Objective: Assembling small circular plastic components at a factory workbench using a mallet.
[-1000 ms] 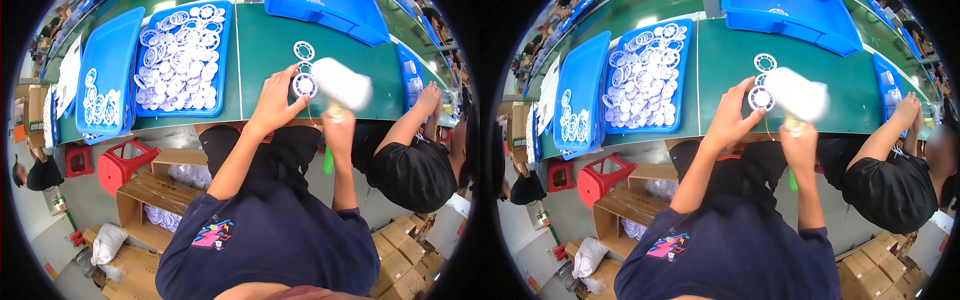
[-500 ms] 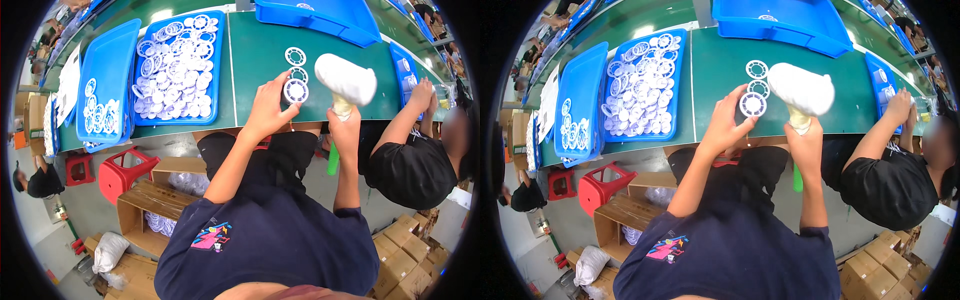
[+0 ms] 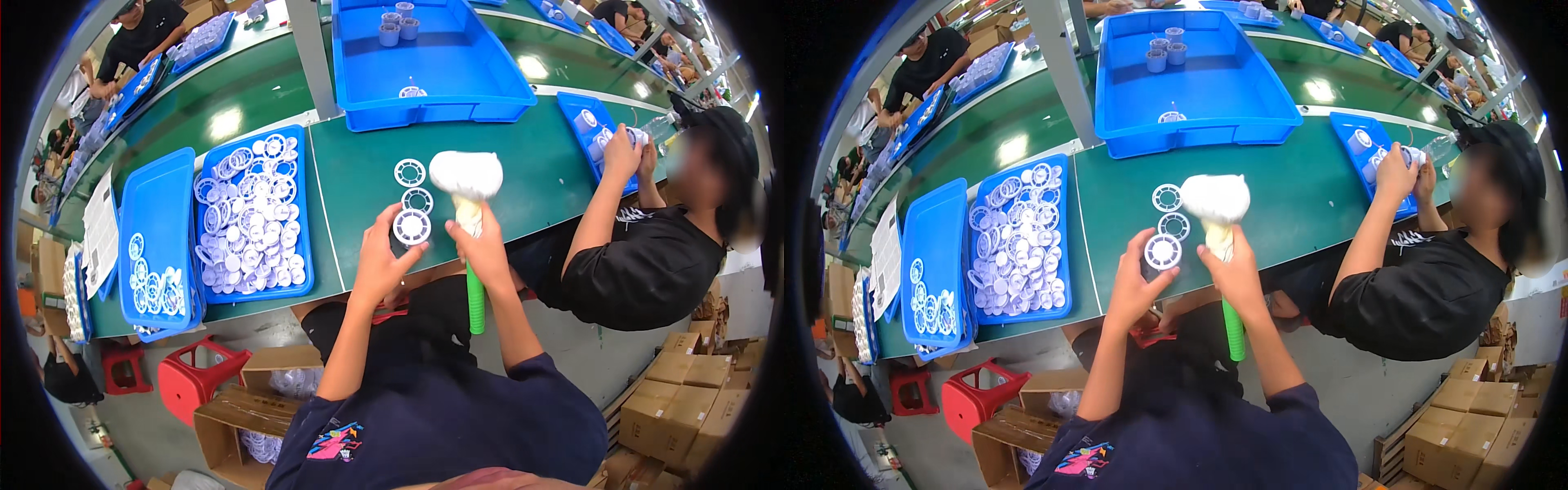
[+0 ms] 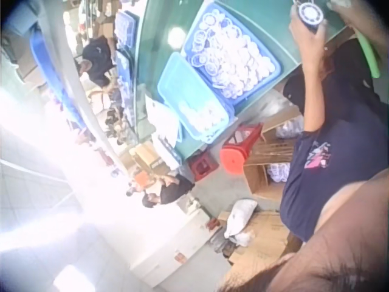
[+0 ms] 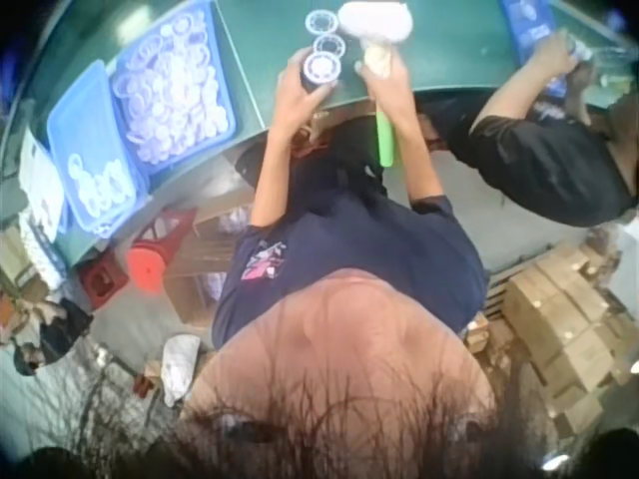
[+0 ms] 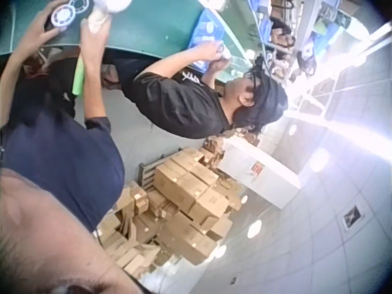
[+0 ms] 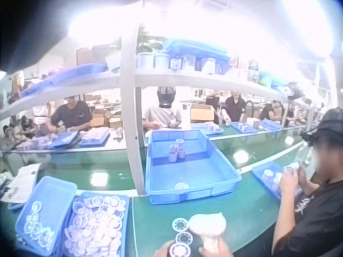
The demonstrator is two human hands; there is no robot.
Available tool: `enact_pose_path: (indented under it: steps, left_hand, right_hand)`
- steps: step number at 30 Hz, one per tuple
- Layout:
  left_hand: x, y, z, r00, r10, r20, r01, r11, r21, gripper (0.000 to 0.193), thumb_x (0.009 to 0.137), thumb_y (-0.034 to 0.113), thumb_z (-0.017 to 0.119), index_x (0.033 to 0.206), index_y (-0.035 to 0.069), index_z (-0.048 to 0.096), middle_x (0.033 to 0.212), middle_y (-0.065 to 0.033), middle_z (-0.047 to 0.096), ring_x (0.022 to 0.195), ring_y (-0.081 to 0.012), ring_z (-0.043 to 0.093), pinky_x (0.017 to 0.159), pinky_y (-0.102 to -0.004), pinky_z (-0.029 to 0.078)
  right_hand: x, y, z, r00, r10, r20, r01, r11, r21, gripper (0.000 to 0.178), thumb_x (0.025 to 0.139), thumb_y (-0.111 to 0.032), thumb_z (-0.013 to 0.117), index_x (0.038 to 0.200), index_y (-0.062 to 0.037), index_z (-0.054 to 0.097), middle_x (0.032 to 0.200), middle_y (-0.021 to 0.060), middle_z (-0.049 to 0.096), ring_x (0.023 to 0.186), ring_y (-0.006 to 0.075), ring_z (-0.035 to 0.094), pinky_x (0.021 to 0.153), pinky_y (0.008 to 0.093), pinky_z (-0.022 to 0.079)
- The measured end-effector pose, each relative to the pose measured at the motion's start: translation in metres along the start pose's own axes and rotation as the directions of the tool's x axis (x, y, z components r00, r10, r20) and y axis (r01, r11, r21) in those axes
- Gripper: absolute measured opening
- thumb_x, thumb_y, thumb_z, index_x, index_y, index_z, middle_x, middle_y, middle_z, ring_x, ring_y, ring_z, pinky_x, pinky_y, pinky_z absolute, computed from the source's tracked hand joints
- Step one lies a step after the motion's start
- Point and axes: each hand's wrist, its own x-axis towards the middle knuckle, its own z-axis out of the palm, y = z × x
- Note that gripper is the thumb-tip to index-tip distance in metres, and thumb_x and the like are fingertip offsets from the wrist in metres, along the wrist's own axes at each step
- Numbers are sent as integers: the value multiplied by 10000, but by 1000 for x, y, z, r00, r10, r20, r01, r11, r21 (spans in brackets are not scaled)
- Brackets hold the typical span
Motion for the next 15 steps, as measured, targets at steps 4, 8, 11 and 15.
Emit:
enact_pose_path:
  steps: [4, 8, 11, 15]
  left_hand:
    - [16, 2, -19, 992, -96, 82, 126, 786, -605, 585, 1001, 191, 651, 1531, 32, 463, 1354, -127, 609, 1287, -208, 577, 1100, -361, 457]
    - [28, 0, -26, 981, 17, 196, 180, 325, -929, 672, 1011, 377, 553, 1531, -36, 448, 1269, -218, 680, 1168, -295, 677, 1082, -416, 489]
    - [31, 2, -22, 985, 27, 172, 163, 205, -965, 754, 996, 450, 528, 1532, -71, 431, 1123, -223, 703, 1058, -302, 693, 1002, -409, 517]
    - [46, 1, -17, 918, 308, 250, 261, 8, -965, 831, 963, 558, 503, 1485, -88, 480, 880, -176, 648, 802, -254, 623, 853, -407, 507]
  right_hand:
    - [37, 25, -11, 963, -263, -55, 257, 961, -103, 556, 950, -55, 718, 1452, 17, 489, 1139, 123, 672, 976, 169, 664, 832, 316, 546]
    - [43, 19, -5, 981, -190, -33, 187, 980, -73, 611, 959, -21, 687, 1522, 9, 452, 1113, 104, 682, 961, 150, 656, 805, 286, 531]
    - [43, 27, -5, 982, -189, 1, 188, 979, -76, 621, 962, -40, 706, 1528, -1, 453, 1038, 95, 686, 836, 126, 654, 697, 276, 528]
    - [47, 31, -9, 975, -220, 32, 222, 972, -78, 550, 977, -65, 728, 1467, 6, 488, 956, 97, 692, 747, 127, 654, 642, 275, 525]
